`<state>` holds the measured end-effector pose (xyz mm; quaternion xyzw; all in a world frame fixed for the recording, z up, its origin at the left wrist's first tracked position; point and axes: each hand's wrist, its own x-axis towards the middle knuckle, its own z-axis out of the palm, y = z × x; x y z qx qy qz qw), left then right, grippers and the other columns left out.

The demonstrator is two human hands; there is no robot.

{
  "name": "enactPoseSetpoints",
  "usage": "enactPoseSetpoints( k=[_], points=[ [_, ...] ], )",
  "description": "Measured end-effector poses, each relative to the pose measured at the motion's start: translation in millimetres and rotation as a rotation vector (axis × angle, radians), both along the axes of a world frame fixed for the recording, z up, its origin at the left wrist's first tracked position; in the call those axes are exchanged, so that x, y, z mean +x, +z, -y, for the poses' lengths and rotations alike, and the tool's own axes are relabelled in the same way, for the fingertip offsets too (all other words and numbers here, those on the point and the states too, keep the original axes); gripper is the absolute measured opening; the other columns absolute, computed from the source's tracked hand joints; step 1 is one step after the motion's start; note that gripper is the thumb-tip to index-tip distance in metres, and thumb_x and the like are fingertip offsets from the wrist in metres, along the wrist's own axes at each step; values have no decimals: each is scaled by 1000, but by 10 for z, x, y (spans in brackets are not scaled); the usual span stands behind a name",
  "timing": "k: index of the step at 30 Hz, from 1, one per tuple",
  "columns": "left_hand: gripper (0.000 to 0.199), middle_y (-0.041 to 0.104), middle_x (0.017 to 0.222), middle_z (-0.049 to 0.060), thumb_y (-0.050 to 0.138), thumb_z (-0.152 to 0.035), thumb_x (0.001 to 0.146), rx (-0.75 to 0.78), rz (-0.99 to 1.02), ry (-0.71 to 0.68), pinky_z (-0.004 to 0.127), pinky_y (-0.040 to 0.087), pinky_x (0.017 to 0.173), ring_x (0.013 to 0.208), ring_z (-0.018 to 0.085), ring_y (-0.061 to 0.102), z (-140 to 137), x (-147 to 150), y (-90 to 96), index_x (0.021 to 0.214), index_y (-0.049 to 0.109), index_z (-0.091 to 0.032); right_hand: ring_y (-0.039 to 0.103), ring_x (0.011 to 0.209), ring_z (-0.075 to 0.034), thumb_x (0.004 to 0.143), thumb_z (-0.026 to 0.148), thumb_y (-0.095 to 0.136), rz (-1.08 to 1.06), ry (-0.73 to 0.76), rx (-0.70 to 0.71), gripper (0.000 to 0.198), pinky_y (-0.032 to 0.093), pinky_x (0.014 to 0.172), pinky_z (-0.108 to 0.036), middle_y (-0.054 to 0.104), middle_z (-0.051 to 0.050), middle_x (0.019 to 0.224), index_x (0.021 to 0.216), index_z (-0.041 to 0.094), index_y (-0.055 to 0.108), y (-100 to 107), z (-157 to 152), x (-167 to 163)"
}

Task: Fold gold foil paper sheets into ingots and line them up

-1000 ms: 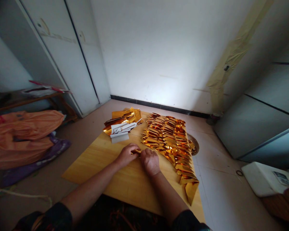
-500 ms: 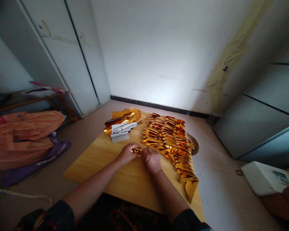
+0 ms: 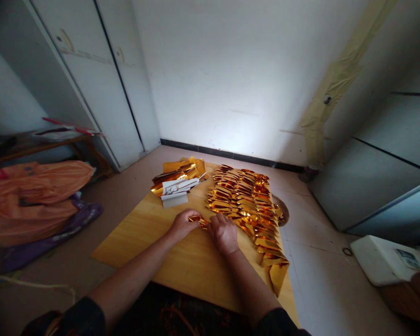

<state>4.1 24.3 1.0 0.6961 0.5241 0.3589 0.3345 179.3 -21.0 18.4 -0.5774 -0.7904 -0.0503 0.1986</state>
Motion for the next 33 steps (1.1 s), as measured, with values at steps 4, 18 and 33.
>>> enactPoseSetpoints(
  k=[4,18,33],
  points=[
    [22,71,90,4,63,-7,66,-12,5,60,31,52,82,86,18,65,-32,-7,2,84,70,-16,58,73,-14,95,29,44,-112,-26,-28,23,35,66,-23,63,-4,85,88,21,65,19,40,39],
    [26,72,77,4,60,-14,66,-242,296,81,26,52,64,68,16,66,-45,29,-29,90,70,-12,60,72,-15,81,29,55,-492,-10,-175,21,44,66,-23,65,-3,87,99,20,62,-126,14,69],
    [33,70,79,3,52,-12,66,-348,385,42,21,45,55,59,11,62,3,67,141,95,68,-12,57,63,-16,76,33,50,-856,-31,-228,25,45,60,-26,64,-2,71,93,17,62,-245,-59,14]
  ],
)
